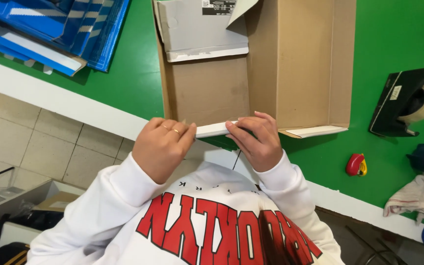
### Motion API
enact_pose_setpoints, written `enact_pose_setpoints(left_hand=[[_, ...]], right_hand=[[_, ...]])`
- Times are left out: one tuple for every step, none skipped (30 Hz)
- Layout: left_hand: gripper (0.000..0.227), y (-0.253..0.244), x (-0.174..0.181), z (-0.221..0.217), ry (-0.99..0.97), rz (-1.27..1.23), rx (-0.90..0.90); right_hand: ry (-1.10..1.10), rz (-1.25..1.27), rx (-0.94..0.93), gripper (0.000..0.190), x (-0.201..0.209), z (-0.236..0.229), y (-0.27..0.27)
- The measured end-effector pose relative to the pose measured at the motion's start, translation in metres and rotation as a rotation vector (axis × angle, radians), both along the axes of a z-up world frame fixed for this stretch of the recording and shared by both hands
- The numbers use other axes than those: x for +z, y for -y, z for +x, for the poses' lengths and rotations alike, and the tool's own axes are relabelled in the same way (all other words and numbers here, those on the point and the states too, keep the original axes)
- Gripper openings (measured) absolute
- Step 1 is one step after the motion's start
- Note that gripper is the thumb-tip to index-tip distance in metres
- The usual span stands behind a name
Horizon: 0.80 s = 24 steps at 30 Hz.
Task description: The person folds the flaps of an empty cardboard shoebox closed and uses a hand stapler to staple the box edges, working around the box sides. They then pick up a small box insert, handle it, and finally reach for the tape dispenser next to the closed shoebox.
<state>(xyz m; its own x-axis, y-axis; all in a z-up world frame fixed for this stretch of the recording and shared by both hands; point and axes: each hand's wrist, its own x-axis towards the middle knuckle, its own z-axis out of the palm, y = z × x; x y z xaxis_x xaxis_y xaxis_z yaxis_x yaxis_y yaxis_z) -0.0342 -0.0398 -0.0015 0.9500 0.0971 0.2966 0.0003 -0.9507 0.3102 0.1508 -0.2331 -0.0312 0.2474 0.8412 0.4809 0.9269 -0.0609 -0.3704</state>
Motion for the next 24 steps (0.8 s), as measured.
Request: enact_pose_setpoints(left_hand=[[0.029, 0.002, -0.004, 0.000, -0.002, 0.067, 0.013], [0.028, 0.005, -0.008, 0.000, -0.003, 0.133, 0.026], [0.028, 0.003, -0.009, 0.000, 0.001, 0.132, 0.016], [0.026, 0.001, -0.010, 0.000, -0.008, 0.129, 0.009], [0.024, -0.002, -0.011, 0.001, -0.016, 0.129, 0.000], [0.024, -0.005, -0.008, 0.003, -0.011, 0.130, -0.012], [0.020, -0.008, -0.006, 0.006, -0.009, 0.114, -0.026], [0.016, -0.011, -0.004, 0.009, -0.008, 0.097, -0.040], [0.016, -0.014, -0.003, 0.014, -0.003, 0.098, -0.052], [0.011, -0.017, -0.002, 0.019, 0.011, 0.098, -0.051], [0.007, -0.021, -0.002, 0.024, 0.028, 0.099, -0.050], [0.007, -0.022, -0.003, 0.027, 0.034, 0.103, -0.061], [0.004, -0.023, -0.005, 0.032, 0.051, 0.117, -0.055], [0.002, -0.025, -0.007, 0.037, 0.068, 0.132, -0.048], [0.002, -0.023, -0.005, 0.039, 0.074, 0.131, -0.062], [0.002, -0.021, -0.004, 0.041, 0.053, 0.147, -0.040], [0.003, -0.019, -0.004, 0.043, 0.033, 0.163, -0.023], [0.003, -0.015, -0.008, 0.047, 0.040, 0.163, -0.042], [0.010, -0.009, -0.012, 0.050, 0.050, 0.148, -0.033], [0.017, -0.002, -0.016, 0.053, 0.060, 0.133, -0.023], [0.017, 0.005, -0.024, 0.058, 0.069, 0.120, -0.063], [0.020, 0.013, -0.032, 0.063, 0.117, 0.080, -0.064], [0.024, 0.021, -0.039, 0.074, 0.170, 0.039, -0.076], [0.024, 0.024, -0.038, 0.080, 0.186, 0.025, -0.127]], right_hand=[[0.003, 0.000, -0.004, 0.031, 0.000, 0.000, 0.000], [0.007, 0.000, -0.007, 0.031, 0.000, 0.000, 0.001], [0.010, 0.000, -0.017, 0.031, 0.001, 0.002, 0.000], [-0.007, -0.017, -0.001, 0.030, 0.001, 0.003, 0.000], [-0.022, -0.031, 0.013, 0.028, 0.001, 0.005, 0.000], [-0.018, -0.029, 0.000, 0.028, 0.000, 0.008, 0.000], [-0.028, -0.062, 0.026, 0.026, -0.001, 0.011, 0.000], [-0.039, -0.094, 0.053, 0.024, -0.002, 0.014, 0.001], [-0.036, -0.093, 0.041, 0.024, 0.003, 0.016, 0.000], [0.021, -0.124, 0.040, 0.024, 0.008, 0.018, 0.000], [0.078, -0.154, 0.039, 0.025, 0.013, 0.020, 0.000], [0.083, -0.151, 0.027, 0.025, 0.016, 0.021, 0.001], [0.146, -0.150, -0.030, 0.025, 0.019, 0.023, 0.002], [0.208, -0.149, -0.087, 0.025, 0.022, 0.026, 0.004], [0.212, -0.151, -0.102, 0.025, 0.022, 0.025, 0.004], [0.243, -0.166, -0.127, 0.022, 0.021, 0.025, 0.004], [0.273, -0.181, -0.157, 0.020, 0.019, 0.024, 0.004], [0.276, -0.184, -0.177, 0.020, 0.018, 0.027, 0.001], [0.275, -0.183, -0.171, 0.018, 0.018, 0.027, 0.000], [0.273, -0.182, -0.166, 0.016, 0.017, 0.028, 0.000], [0.277, -0.199, -0.205, 0.016, 0.015, 0.026, -0.001], [0.260, -0.198, -0.169, 0.014, 0.014, 0.026, -0.001], [0.250, -0.195, -0.147, 0.013, 0.013, 0.029, 0.001], [0.259, -0.210, -0.198, 0.013, 0.011, 0.027, 0.001]])
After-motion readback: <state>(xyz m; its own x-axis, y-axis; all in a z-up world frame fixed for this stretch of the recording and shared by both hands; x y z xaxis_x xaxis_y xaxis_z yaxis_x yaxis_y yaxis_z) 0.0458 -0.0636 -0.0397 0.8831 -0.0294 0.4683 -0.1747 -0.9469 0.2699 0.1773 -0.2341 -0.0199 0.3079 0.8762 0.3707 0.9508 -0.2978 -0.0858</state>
